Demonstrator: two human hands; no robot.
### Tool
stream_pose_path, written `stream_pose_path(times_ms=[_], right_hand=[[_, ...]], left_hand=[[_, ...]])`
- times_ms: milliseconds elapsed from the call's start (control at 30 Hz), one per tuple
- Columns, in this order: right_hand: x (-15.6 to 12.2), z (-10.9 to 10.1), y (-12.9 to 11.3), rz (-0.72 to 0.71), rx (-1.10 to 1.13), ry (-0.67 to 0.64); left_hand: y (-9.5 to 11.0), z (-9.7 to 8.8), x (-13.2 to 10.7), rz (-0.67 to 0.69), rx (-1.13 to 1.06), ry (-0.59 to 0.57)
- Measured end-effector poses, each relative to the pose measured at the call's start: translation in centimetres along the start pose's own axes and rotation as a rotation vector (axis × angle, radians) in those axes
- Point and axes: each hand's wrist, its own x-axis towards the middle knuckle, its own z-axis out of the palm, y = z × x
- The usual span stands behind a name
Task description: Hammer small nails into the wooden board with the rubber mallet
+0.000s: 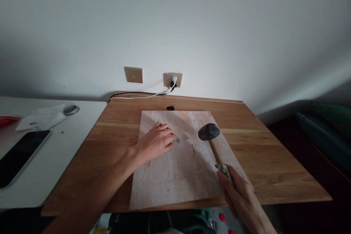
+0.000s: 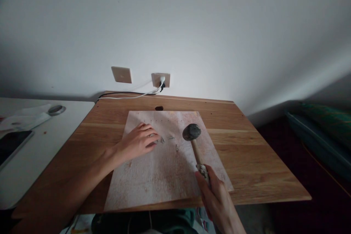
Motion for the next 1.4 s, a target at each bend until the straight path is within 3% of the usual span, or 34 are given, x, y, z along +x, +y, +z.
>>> stream_pose_path(times_ms=[167, 300, 600, 800, 933, 1100, 1267, 1400], right_hand=[[-0.2, 0.1, 0.8, 0.008, 0.042, -0.036], [-0.3, 0.1, 1.2, -0.002, 0.051, -0.054], [-0.7, 0.0, 1.2, -0.028, 0.070, -0.020], [-0.6, 0.0, 1.6, 0.004, 0.093, -0.023], [-0.7, 0.1, 1.6, 0.015, 0.086, -0.033], [-0.7, -0.1, 1.9, 0.008, 0.096, -0.054], [-0.6, -0.3, 2.5, 0.033, 0.132, -0.073], [-0.7, -0.2, 2.2, 0.061, 0.136, -0.071]], left_hand=[[0.7, -0.2, 1.1, 0.100, 0.117, -0.073], [0.3, 0.0, 1.2, 0.086, 0.080, -0.084], [-1.1, 0.0, 1.3, -0.015, -0.183, 0.041], [-1.3, -0.2, 1.7, 0.068, -0.125, -0.100], [-1.3, -0.1, 1.8, 0.114, -0.125, -0.104], [-1.5, 0.6, 1.7, 0.063, -0.175, 0.009], [-1.6, 1.5, 0.8, -0.169, -0.374, 0.225], [-1.7, 2.1, 0.3, -0.244, -0.487, 0.245]])
